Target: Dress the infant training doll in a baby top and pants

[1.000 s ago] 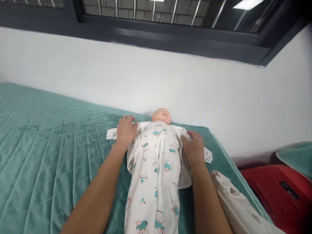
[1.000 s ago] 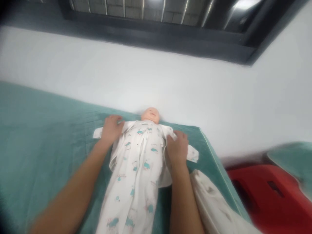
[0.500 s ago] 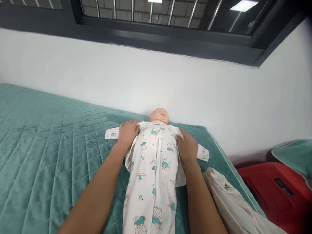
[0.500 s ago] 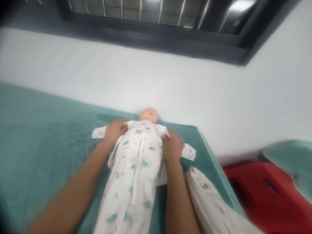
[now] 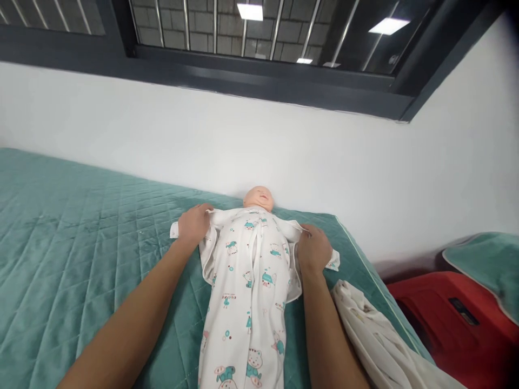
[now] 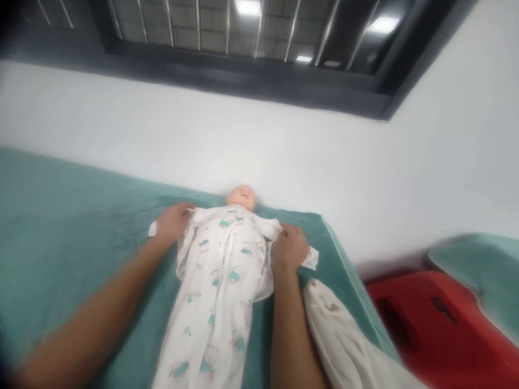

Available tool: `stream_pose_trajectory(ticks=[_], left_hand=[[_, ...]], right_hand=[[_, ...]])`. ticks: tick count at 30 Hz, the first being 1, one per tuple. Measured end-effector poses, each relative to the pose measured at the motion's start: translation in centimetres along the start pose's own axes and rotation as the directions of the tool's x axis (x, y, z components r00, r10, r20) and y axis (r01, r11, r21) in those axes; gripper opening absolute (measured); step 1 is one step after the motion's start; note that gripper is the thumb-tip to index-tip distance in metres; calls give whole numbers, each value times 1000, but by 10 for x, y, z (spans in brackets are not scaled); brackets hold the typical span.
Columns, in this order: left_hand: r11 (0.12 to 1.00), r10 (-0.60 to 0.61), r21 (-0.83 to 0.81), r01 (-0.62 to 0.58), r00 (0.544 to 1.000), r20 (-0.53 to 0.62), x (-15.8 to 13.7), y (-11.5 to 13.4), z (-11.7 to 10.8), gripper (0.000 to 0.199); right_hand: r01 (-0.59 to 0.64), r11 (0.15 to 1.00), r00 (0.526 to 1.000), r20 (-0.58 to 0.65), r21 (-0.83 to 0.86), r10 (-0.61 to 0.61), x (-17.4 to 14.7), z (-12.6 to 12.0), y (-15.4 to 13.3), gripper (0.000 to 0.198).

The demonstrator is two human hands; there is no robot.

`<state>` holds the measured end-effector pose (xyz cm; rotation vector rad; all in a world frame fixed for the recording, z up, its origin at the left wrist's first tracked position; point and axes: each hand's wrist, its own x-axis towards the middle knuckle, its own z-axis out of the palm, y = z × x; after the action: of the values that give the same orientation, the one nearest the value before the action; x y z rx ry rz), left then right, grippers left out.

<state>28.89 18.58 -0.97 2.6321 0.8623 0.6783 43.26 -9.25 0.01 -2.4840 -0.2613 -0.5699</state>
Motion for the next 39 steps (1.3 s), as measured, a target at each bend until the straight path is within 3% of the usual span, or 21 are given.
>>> stream_pose_trajectory(ticks=[6, 10, 13, 16, 21, 31, 35, 39], left_hand=[[998, 66, 8, -66, 997, 27, -6, -4, 4, 38], [984, 177, 34, -177, 984, 5, -12, -4, 4, 43], [951, 305, 50, -306, 952, 39, -18, -4, 5, 48], [944, 315, 71, -322, 944, 93, -22, -3, 7, 52], [958, 261, 95, -272, 959, 115, -21, -1, 7, 51], [950, 246, 151, -273, 953, 175, -22, -23, -5, 56], [955, 222, 163, -247, 962, 156, -26, -22, -4, 57], [960, 219, 146, -238, 966, 134, -26, -19, -3, 55]], right_hand=[[40, 997, 989, 145, -68, -30, -1, -4, -8, 44], [112, 988, 985, 144, -104, -96, -4, -7, -13, 44], [270, 955, 960, 116, -123, -256, -6, -9, -17, 46], [429, 896, 892, 210, -114, -400, -8, -10, -21, 52], [332, 931, 868, 436, -153, -238, -11, -6, -19, 52], [153, 968, 910, 410, -198, -60, -1, -4, 0, 48], [158, 974, 923, 375, -165, -86, 1, 0, 1, 48], [263, 965, 937, 242, -11, -253, 1, -10, -15, 45]])
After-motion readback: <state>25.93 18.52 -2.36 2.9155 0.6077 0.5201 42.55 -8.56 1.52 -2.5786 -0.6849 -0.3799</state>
